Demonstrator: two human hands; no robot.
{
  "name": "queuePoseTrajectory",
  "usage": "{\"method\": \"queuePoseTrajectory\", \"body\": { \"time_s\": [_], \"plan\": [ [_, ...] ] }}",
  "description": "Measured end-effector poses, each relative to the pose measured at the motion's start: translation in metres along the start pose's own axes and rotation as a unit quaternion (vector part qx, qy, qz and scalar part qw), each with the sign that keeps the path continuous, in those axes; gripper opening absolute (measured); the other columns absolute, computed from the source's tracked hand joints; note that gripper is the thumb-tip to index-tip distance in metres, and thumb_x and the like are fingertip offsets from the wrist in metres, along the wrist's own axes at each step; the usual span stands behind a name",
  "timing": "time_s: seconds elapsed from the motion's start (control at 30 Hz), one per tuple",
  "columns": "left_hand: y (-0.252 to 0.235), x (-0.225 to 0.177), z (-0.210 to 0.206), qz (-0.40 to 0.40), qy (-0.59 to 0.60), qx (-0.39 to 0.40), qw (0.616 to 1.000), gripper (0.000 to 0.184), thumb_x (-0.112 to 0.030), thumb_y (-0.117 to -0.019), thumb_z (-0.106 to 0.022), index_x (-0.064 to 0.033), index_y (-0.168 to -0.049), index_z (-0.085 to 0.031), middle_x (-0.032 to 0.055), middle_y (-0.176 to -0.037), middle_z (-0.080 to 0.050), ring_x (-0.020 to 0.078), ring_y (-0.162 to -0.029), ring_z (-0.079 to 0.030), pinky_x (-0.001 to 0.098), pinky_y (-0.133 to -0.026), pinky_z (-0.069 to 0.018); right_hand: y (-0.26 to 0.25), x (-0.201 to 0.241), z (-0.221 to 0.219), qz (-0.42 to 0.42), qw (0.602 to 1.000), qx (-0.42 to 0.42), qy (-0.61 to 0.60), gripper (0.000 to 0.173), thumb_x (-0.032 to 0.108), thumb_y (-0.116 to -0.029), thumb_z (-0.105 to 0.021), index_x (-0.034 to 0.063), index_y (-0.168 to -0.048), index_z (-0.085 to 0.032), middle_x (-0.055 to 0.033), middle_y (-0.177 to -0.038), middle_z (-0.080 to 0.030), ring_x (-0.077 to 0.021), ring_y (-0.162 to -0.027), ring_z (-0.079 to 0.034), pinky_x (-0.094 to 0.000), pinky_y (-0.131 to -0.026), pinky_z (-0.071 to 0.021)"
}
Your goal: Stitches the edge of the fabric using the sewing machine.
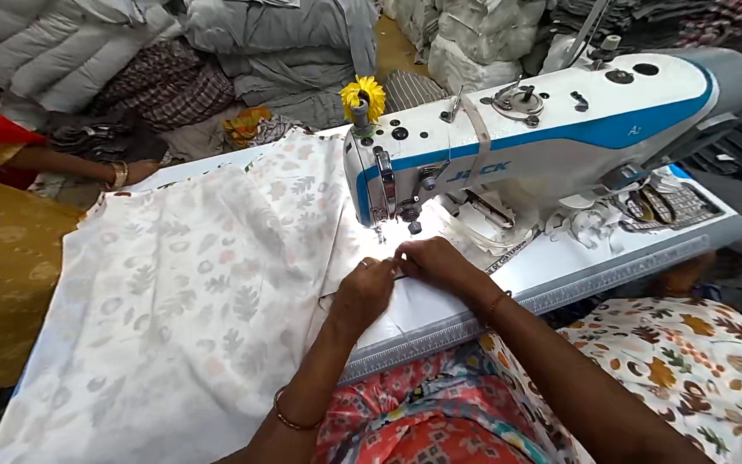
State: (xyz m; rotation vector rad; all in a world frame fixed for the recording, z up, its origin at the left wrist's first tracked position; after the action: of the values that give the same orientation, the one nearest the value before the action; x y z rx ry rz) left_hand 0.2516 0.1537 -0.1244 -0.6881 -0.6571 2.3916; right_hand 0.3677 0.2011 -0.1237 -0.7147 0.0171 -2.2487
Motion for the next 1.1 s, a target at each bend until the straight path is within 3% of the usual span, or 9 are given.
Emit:
{"method": "queuePoseTrajectory", "body": {
  "time_s": [0.07,0.13,0.27,0.33,0.5,0.63,0.83,1.0,1.1],
  "plan": [
    [-0.005,0.015,0.003,0.12,0.044,-0.005,0.992,0.019,-0.007,-0.0912,-0.072,0.0023,-0.108,-0.074,0.0183,-0.096,-0.075,0.0308,-0.081,-0.074,0.0462,-0.074,-0.0612,-0.004,-0.004,-0.002,-0.045,0.999,-0.002,-0.014,0.019,0.016,-0.0992,-0.061,0.002,-0.099,-0.073,-0.0149,-0.078,-0.07,-0.0326,-0.072,-0.07,-0.0533,-0.067,-0.0534],
    [-0.009,0.026,0.007,0.183,0.082,-0.004,0.98,0.012,-0.006,-0.0849,-0.081,-0.0019,-0.095,-0.078,0.0171,-0.107,-0.068,0.0233,-0.079,-0.07,0.0393,-0.073,-0.0621,-0.003,-0.006,0.002,-0.036,0.998,-0.016,-0.041,0.016,0.014,-0.0972,-0.064,0.0051,-0.102,-0.077,-0.0128,-0.077,-0.071,-0.0301,-0.071,-0.07,-0.0532,-0.069,-0.0538],
    [-0.005,0.013,-0.005,0.11,-0.009,-0.003,0.994,0.014,-0.008,-0.0855,-0.073,0.0044,-0.088,-0.076,0.0242,-0.111,-0.068,0.035,-0.089,-0.07,0.0499,-0.08,-0.0594,0.001,-0.002,0.0,0.048,0.997,-0.06,-0.001,0.015,0.015,-0.0956,-0.066,0.0062,-0.099,-0.078,-0.0105,-0.077,-0.072,-0.0268,-0.069,-0.071,-0.0468,-0.063,-0.0565],
    [-0.007,0.011,-0.006,0.111,-0.054,0.012,0.992,0.017,-0.01,-0.0887,-0.071,0.0063,-0.086,-0.073,0.0256,-0.108,-0.069,0.0403,-0.088,-0.071,0.0547,-0.077,-0.0584,-0.006,-0.002,0.0,-0.026,0.999,-0.035,-0.008,0.017,0.016,-0.0966,-0.064,0.0038,-0.096,-0.076,-0.0128,-0.075,-0.07,-0.0305,-0.069,-0.07,-0.0512,-0.063,-0.0539],
    [-0.035,0.042,0.004,0.291,0.038,0.192,0.936,0.029,-0.02,-0.0929,-0.077,0.0072,-0.085,-0.07,0.0243,-0.101,-0.066,0.0379,-0.09,-0.067,0.0553,-0.081,-0.0544,-0.005,0.0,0.023,-0.166,0.975,-0.053,-0.141,0.01,0.012,-0.092,-0.074,0.0036,-0.09,-0.078,-0.0098,-0.067,-0.066,-0.0243,-0.062,-0.062,-0.0493,-0.063,-0.0485],
    [-0.042,0.029,0.006,0.255,-0.029,0.193,0.947,0.013,-0.012,-0.0937,-0.073,0.0014,-0.094,-0.073,0.021,-0.101,-0.07,0.0397,-0.092,-0.069,0.0596,-0.084,-0.0537,-0.004,0.003,0.014,-0.117,0.986,-0.109,-0.047,0.009,0.012,-0.0915,-0.072,0.0052,-0.093,-0.079,-0.0101,-0.067,-0.067,-0.0273,-0.061,-0.065,-0.0512,-0.061,-0.0518],
    [-0.026,0.016,-0.011,0.14,-0.144,0.123,0.972,0.018,0.011,-0.0846,-0.069,0.0043,-0.1,-0.075,0.023,-0.099,-0.069,0.0435,-0.093,-0.068,0.0601,-0.079,-0.0527,-0.013,-0.002,-0.009,-0.106,0.988,-0.087,0.073,0.024,0.01,-0.0951,-0.061,0.0022,-0.111,-0.077,-0.0199,-0.103,-0.072,-0.036,-0.093,-0.072,-0.0507,-0.073,-0.0581],
    [-0.028,0.019,-0.012,0.26,-0.072,0.142,0.952,0.023,0.005,-0.0929,-0.063,0.0087,-0.114,-0.071,0.0284,-0.11,-0.066,0.0449,-0.106,-0.065,0.0571,-0.092,-0.0534,-0.017,-0.006,-0.017,-0.122,0.986,-0.047,0.103,0.033,0.013,-0.0961,-0.057,0.0016,-0.124,-0.072,-0.0222,-0.115,-0.071,-0.0385,-0.1,-0.071,-0.0527,-0.077,-0.0572],
    [-0.029,0.001,-0.022,0.359,-0.033,0.196,0.912,0.032,-0.002,-0.0969,-0.061,0.0099,-0.126,-0.063,0.0306,-0.12,-0.062,0.0439,-0.11,-0.065,0.0533,-0.095,-0.0544,-0.017,-0.006,-0.017,-0.1,0.987,-0.06,0.113,0.03,0.016,-0.0963,-0.057,0.0025,-0.117,-0.074,-0.0208,-0.109,-0.072,-0.0365,-0.095,-0.072,-0.0506,-0.072,-0.0575]
  ]
}}
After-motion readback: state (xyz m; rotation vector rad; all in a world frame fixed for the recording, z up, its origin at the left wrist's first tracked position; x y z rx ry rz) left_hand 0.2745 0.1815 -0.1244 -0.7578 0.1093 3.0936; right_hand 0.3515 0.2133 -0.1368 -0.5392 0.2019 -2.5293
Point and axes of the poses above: each hand's wrist, its own y-axis away from the middle knuckle, its own z-axis out of the back of the hand, x = y × z, the point moved 8 cm from there along -y, towards the middle knuckle
